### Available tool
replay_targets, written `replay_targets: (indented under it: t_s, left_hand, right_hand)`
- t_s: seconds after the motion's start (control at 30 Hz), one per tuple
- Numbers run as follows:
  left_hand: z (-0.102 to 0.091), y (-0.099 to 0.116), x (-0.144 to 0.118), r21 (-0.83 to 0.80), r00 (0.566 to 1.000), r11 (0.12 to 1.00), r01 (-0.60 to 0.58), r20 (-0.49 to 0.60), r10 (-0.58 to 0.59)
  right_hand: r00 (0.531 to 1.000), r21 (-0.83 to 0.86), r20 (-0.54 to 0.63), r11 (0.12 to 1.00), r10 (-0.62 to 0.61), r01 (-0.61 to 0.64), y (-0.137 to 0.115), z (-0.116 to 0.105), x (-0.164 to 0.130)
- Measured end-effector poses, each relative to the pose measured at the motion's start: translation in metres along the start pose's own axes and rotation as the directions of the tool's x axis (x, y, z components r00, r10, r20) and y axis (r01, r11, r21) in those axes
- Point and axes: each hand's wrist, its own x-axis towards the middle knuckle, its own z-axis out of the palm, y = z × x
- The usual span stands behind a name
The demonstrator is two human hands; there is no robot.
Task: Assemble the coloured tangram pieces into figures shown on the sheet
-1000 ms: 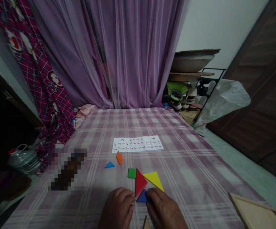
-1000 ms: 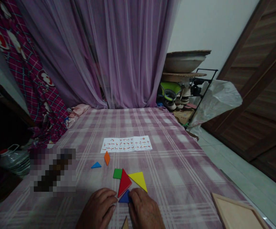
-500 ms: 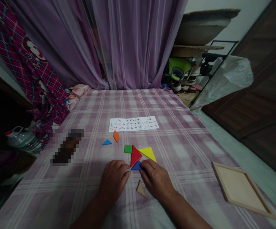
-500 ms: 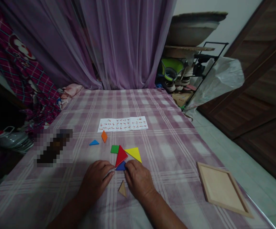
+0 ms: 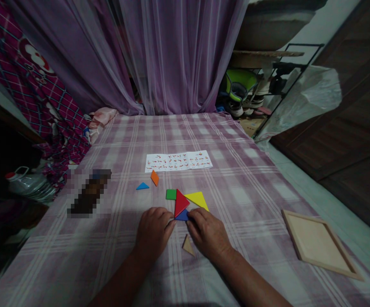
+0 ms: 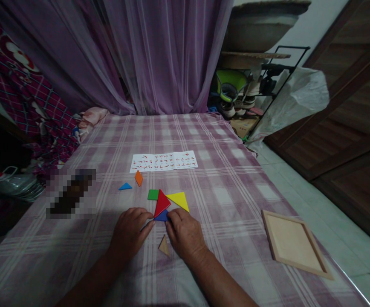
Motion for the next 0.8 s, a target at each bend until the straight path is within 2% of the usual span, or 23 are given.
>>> replay_targets:
  t_s: [0.3,0.4,0.53,0.63,0.8]
  left_hand:
    - [0.001,0.001,0.002,0.016,1.0,0.999,0.029,0.005,-0.029]
    - [0.001,0.0,0.002,0.008,1.0,1.0,0.02,-0.003,-0.02]
    - [0.003,-0.001,0.001,0.021,1.0,1.0,0.018,-0.018,-0.017]
    - [0.003,-0.001,0.001,0.027,1.0,1.0,0.014,-0.021,-0.014]
    - [0.001,-0.001,0.002,0.022,1.0,1.0,0.0,-0.015,0.001]
  right_hand:
    - [0.998,0.023,-0.063,0.999,-0.03,0.032,-0.003,0.0,0.0]
    - [0.995,0.04,-0.103,0.999,0.0,0.005,0.007,-0.007,0.003]
    - [0.984,-0.063,-0.163,0.994,0.078,-0.089,0.029,-0.017,0.015]
    - [0.99,-0.116,-0.108,0.988,0.092,-0.104,0.038,-0.02,0.025]
    - [0.997,-0.114,-0.053,0.991,0.062,-0.068,0.035,-0.017,0.028]
